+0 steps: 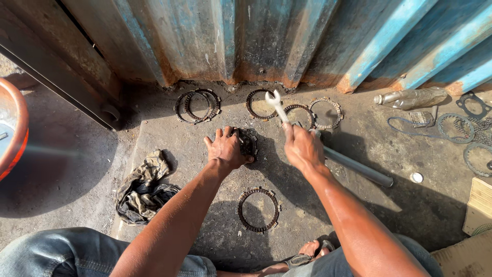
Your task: The person cleans and separates circular metal clutch plates on the ground using a wrench and a hammer.
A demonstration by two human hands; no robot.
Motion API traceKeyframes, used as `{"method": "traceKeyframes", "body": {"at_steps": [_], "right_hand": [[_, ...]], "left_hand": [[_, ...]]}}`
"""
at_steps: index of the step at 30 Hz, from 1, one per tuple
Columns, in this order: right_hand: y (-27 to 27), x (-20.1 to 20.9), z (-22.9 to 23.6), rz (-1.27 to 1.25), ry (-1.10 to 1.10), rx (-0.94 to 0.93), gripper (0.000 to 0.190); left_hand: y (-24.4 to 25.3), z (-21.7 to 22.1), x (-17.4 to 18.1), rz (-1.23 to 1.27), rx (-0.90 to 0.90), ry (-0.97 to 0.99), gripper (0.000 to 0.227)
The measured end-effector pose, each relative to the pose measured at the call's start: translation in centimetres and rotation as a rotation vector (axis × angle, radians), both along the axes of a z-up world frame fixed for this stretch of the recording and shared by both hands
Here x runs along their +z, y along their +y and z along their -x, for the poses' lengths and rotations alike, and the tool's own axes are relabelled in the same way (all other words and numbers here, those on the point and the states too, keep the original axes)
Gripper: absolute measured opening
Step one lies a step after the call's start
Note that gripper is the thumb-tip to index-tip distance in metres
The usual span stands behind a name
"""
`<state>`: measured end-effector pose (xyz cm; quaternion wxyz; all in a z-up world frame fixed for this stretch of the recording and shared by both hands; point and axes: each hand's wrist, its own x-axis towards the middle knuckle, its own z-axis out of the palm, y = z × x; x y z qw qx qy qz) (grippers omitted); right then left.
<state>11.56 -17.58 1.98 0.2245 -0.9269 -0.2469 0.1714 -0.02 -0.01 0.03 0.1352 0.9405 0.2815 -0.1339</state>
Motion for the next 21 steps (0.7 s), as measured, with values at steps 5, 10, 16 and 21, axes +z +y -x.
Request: {"method": "traceKeyframes", "body": {"at_steps": [5, 10, 16, 21], "right_hand": [[0.0, -0.7, 0.5, 0.478, 0.042, 0.277, 0.045], [0.0, 0.5, -0.9, 0.024, -0.105, 0.016, 0.041], [-0.3, 1.2, 1.6, 0.515, -0.121, 0.341, 0.044], [-0.9, 4.2, -0.2, 0.166, 0.01, 0.111, 0.041]], "left_hand": [[-0.3, 0.2, 0.1, 0.032, -0.002, -0.023, 0.088], [-0.3, 0.1, -0.2, 0.016, -0.008, 0.007, 0.096], [0.0, 0.2, -0.6, 0.011, -0.008, 0.016, 0.095], [0.3, 1.4, -1.1, -0.131, -0.088, -0.027, 0.094]]}}
